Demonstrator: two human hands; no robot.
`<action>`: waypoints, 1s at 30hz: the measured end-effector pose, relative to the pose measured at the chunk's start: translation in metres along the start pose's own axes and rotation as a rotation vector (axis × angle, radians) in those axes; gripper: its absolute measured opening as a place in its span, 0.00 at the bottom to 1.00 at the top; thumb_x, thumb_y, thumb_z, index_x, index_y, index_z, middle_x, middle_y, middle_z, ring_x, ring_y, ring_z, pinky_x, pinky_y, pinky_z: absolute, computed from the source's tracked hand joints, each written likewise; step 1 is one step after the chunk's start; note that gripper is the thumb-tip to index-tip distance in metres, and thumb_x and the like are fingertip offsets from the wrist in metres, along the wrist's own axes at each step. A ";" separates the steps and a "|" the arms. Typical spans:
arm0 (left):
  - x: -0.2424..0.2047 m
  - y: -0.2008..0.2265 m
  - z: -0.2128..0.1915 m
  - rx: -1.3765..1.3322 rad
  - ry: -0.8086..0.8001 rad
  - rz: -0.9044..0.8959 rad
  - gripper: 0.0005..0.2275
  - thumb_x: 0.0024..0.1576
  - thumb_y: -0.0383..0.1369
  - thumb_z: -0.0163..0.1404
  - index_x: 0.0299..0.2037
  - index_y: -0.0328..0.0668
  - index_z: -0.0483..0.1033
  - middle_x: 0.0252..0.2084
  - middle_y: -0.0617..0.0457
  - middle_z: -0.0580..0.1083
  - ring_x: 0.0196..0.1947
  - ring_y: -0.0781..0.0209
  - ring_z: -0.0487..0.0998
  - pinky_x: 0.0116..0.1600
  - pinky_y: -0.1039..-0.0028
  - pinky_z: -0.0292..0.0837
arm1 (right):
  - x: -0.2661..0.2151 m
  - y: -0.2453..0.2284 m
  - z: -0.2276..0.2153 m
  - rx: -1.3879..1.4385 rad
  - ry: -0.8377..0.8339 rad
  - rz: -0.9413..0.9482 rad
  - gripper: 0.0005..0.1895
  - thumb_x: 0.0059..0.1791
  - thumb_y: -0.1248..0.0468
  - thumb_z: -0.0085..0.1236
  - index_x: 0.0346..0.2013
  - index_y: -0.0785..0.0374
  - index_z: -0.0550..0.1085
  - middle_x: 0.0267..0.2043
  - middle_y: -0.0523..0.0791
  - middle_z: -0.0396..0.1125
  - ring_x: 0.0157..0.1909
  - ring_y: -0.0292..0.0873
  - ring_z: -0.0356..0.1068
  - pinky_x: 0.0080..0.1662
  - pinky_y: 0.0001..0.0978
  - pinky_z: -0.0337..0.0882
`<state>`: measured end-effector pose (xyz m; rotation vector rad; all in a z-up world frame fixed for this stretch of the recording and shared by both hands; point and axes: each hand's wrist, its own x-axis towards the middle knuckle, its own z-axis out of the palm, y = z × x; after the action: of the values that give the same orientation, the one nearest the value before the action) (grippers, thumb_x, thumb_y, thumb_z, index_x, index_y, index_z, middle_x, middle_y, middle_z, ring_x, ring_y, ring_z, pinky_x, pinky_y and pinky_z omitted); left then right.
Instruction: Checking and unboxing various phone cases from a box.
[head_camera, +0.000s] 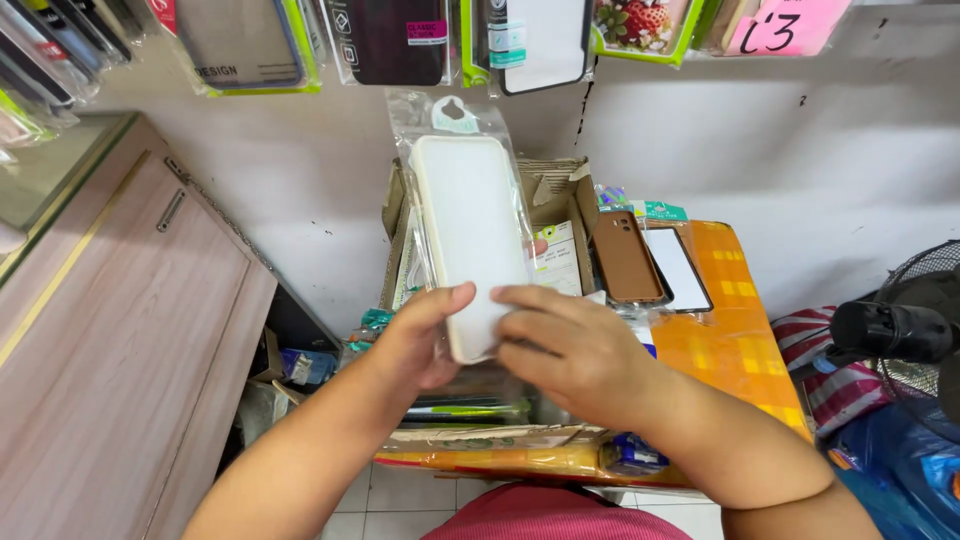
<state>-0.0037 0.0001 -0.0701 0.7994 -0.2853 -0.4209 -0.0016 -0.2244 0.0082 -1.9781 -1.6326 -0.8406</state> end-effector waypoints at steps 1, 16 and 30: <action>-0.001 0.003 0.003 0.004 -0.002 -0.001 0.35 0.58 0.46 0.55 0.70 0.29 0.59 0.62 0.37 0.70 0.61 0.43 0.72 0.64 0.54 0.70 | 0.001 0.001 -0.003 -0.003 0.003 0.000 0.09 0.40 0.69 0.66 0.33 0.64 0.77 0.43 0.47 0.71 0.58 0.54 0.74 0.44 0.40 0.75; -0.010 0.026 0.049 0.061 -0.089 -0.076 0.38 0.46 0.23 0.49 0.72 0.33 0.53 0.68 0.38 0.66 0.56 0.38 0.76 0.60 0.52 0.73 | 0.009 0.026 -0.015 -0.152 0.116 0.303 0.61 0.30 0.38 0.79 0.71 0.60 0.63 0.77 0.54 0.45 0.78 0.68 0.41 0.73 0.65 0.49; -0.004 0.013 0.020 0.135 -0.156 0.128 0.45 0.54 0.52 0.63 0.74 0.32 0.55 0.65 0.35 0.69 0.58 0.43 0.75 0.61 0.56 0.74 | -0.008 0.033 0.000 -0.231 0.363 0.214 0.25 0.41 0.61 0.77 0.38 0.56 0.65 0.48 0.47 0.62 0.60 0.55 0.61 0.62 0.52 0.61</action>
<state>-0.0118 -0.0030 -0.0476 0.8768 -0.5116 -0.3462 0.0293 -0.2370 0.0046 -1.9603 -1.1407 -1.2610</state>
